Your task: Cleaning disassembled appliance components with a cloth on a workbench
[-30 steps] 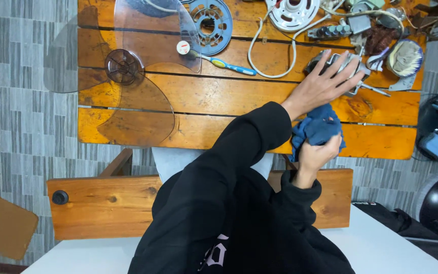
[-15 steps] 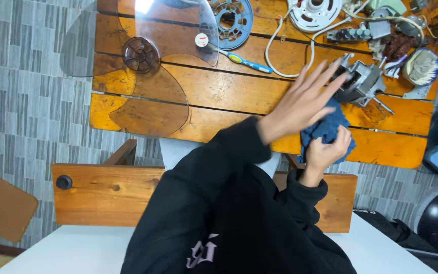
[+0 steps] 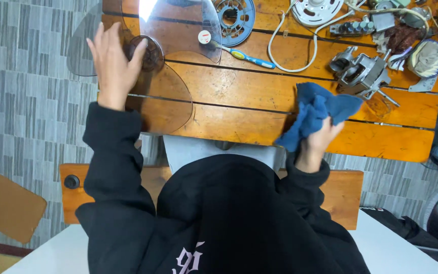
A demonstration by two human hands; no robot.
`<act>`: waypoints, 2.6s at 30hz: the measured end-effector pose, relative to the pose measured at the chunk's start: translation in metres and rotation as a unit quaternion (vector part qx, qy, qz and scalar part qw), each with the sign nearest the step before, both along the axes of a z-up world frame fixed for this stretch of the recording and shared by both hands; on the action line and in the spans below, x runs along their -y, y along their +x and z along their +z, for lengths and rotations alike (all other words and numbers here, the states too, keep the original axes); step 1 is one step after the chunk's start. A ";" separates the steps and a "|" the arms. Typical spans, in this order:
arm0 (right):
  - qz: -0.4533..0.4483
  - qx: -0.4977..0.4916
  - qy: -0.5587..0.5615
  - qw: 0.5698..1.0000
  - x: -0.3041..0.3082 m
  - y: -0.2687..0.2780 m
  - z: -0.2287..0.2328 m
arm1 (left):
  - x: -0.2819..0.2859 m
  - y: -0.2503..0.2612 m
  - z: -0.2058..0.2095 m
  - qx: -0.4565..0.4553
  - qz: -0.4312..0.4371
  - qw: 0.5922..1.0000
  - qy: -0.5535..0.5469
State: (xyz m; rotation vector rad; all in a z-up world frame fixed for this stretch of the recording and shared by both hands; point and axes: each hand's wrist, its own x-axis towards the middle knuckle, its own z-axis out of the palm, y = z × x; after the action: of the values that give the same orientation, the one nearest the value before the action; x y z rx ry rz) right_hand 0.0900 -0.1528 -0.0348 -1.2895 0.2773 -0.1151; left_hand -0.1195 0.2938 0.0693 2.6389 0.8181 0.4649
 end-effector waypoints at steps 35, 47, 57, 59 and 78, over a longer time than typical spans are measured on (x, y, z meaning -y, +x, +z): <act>0.358 0.549 -0.546 0.522 -0.167 -0.016 0.071 | 0.171 0.025 -0.029 0.004 -0.247 0.960 0.131; 0.315 0.570 -0.522 0.551 -0.160 0.001 0.069 | 0.187 0.039 -0.040 0.041 -0.260 0.954 0.146; 0.218 0.513 -0.535 0.635 -0.122 0.066 0.042 | 0.195 0.042 -0.028 0.060 -0.246 0.956 0.147; 0.220 0.546 -0.527 0.613 -0.140 0.041 0.062 | 0.200 0.046 -0.032 0.076 -0.238 0.959 0.138; 0.212 0.164 -0.242 0.933 -0.050 0.083 0.002 | 0.220 0.041 -0.028 0.060 -0.139 0.983 0.107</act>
State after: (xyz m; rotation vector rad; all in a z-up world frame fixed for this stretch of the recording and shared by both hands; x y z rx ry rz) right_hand 0.1733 -0.1026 -0.0330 -1.7628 -0.3423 -0.0260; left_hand -0.0787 0.0740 0.0415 2.8287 0.3699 0.6591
